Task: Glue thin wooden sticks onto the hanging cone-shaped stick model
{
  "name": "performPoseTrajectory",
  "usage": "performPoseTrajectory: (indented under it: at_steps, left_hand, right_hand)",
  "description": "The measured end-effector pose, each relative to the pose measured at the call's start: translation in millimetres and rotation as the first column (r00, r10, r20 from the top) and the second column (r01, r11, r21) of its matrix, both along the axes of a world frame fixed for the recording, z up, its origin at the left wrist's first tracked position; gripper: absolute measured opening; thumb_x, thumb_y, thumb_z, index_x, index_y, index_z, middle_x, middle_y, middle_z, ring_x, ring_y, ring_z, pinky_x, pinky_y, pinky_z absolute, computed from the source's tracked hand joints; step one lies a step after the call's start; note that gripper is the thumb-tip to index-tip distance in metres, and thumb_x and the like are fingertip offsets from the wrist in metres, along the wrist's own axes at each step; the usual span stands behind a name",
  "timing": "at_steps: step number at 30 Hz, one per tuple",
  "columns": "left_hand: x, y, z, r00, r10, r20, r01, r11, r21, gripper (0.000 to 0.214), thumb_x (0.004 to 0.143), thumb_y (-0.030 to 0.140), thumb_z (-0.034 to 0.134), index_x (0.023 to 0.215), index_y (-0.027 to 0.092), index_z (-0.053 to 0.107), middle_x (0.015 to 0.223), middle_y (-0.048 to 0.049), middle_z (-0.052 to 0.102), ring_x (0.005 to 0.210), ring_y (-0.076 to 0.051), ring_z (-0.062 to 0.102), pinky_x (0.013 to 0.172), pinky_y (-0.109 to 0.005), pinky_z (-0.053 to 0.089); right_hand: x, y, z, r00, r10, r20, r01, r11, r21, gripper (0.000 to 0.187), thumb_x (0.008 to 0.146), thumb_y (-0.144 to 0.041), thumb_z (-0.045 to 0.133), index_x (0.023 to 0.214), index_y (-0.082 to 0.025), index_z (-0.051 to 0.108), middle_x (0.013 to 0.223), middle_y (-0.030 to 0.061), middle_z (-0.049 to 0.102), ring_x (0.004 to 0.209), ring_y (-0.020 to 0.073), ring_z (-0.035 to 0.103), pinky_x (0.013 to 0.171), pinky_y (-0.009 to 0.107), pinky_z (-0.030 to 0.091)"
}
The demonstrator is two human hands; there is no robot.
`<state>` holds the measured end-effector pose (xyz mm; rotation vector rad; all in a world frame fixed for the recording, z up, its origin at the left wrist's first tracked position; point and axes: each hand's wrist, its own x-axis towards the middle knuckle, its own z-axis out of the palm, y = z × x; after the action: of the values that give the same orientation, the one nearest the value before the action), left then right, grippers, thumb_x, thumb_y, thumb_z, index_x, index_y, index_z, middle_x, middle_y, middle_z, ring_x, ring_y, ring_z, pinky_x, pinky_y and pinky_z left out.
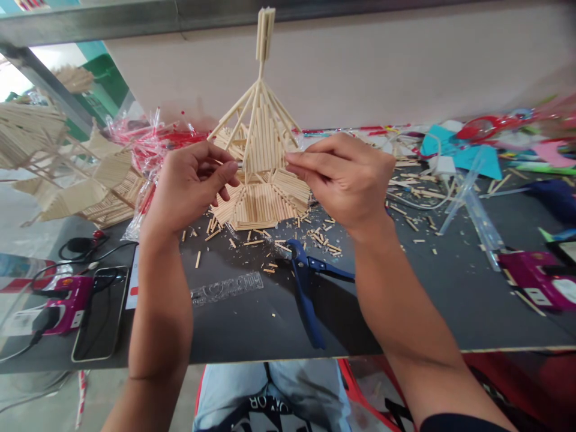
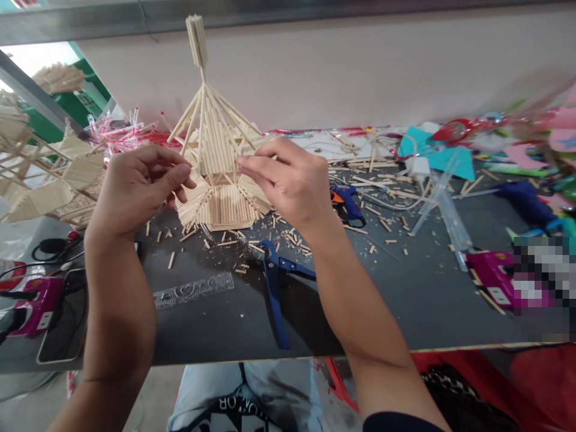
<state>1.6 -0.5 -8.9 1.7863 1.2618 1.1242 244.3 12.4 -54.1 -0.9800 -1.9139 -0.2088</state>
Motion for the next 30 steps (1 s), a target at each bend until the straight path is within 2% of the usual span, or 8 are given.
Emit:
performPoseTrajectory:
  at_steps: [6, 12, 16, 20, 25, 30]
  left_hand:
    - [-1, 1, -3.1, 1.000, -0.002, -0.020, 0.002, 1.000, -0.008, 0.010, 0.087, 0.028, 0.072, 0.086, 0.020, 0.066, 0.073, -0.0027, 0.072, 0.053, -0.010, 0.064, 0.045, -0.020, 0.048]
    - [1, 2, -3.8, 1.000, -0.012, -0.012, 0.012, 1.000, 0.001, 0.007, 0.087, 0.024, 0.070, 0.085, 0.019, 0.066, 0.072, -0.0021, 0.072, 0.053, -0.009, 0.063, 0.045, -0.019, 0.048]
    - [2, 1, -2.3, 1.000, -0.014, -0.005, 0.014, 1.000, 0.009, 0.007, 0.087, 0.023, 0.071, 0.085, 0.018, 0.066, 0.073, -0.0020, 0.072, 0.052, -0.008, 0.062, 0.045, -0.018, 0.048]
    - [1, 1, -2.2, 1.000, -0.016, -0.004, 0.016, 1.000, 0.003, 0.010, 0.086, 0.025, 0.072, 0.086, 0.018, 0.065, 0.074, -0.0030, 0.073, 0.053, -0.009, 0.064, 0.045, -0.020, 0.049]
    - [0, 2, -4.5, 1.000, -0.016, -0.009, 0.016, 1.000, 0.009, 0.011, 0.086, 0.028, 0.072, 0.086, 0.019, 0.065, 0.074, -0.0034, 0.073, 0.054, -0.010, 0.064, 0.045, -0.021, 0.049]
    - [0, -1, 3.0, 0.999, -0.014, -0.051, 0.015, 1.000, 0.019, 0.010, 0.086, 0.027, 0.070, 0.086, 0.018, 0.066, 0.073, -0.0028, 0.072, 0.054, -0.009, 0.064, 0.045, -0.019, 0.050]
  right_hand:
    - [2, 0, -2.5, 0.998, -0.036, 0.052, 0.034, 0.999, 0.030, 0.016, 0.097, -0.032, 0.064, 0.104, -0.031, 0.079, 0.094, 0.0024, 0.073, 0.079, 0.0170, 0.067, 0.070, 0.034, 0.057]
    - [2, -1, -2.2, 0.995, -0.054, 0.079, 0.051, 0.998, 0.039, 0.017, 0.097, -0.031, 0.064, 0.105, -0.032, 0.078, 0.097, 0.0027, 0.074, 0.080, 0.0175, 0.069, 0.070, 0.034, 0.057]
    - [0, -2, 0.2, 1.000, 0.012, -0.018, -0.012, 1.000, -0.025, 0.018, 0.095, -0.031, 0.067, 0.111, -0.029, 0.076, 0.097, 0.0037, 0.075, 0.080, 0.0173, 0.070, 0.072, 0.034, 0.058]
    - [-1, -1, -2.3, 0.983, 0.047, -0.178, -0.076, 0.984, -0.160, 0.020, 0.089, -0.035, 0.075, 0.109, -0.028, 0.074, 0.095, 0.0026, 0.075, 0.067, 0.0141, 0.066, 0.066, 0.032, 0.058]
    - [-4, 3, -6.5, 0.909, 0.071, -0.412, -0.218, 0.922, -0.320, 0.027, 0.088, -0.039, 0.075, 0.110, -0.024, 0.069, 0.096, 0.0025, 0.074, 0.059, 0.0108, 0.063, 0.050, 0.027, 0.053]
    - [-8, 2, -2.4, 0.805, 0.039, -0.591, -0.376, 0.805, -0.459, 0.022, 0.089, -0.040, 0.073, 0.101, -0.022, 0.066, 0.084, 0.0011, 0.071, 0.047, 0.0066, 0.054, 0.039, 0.023, 0.044]
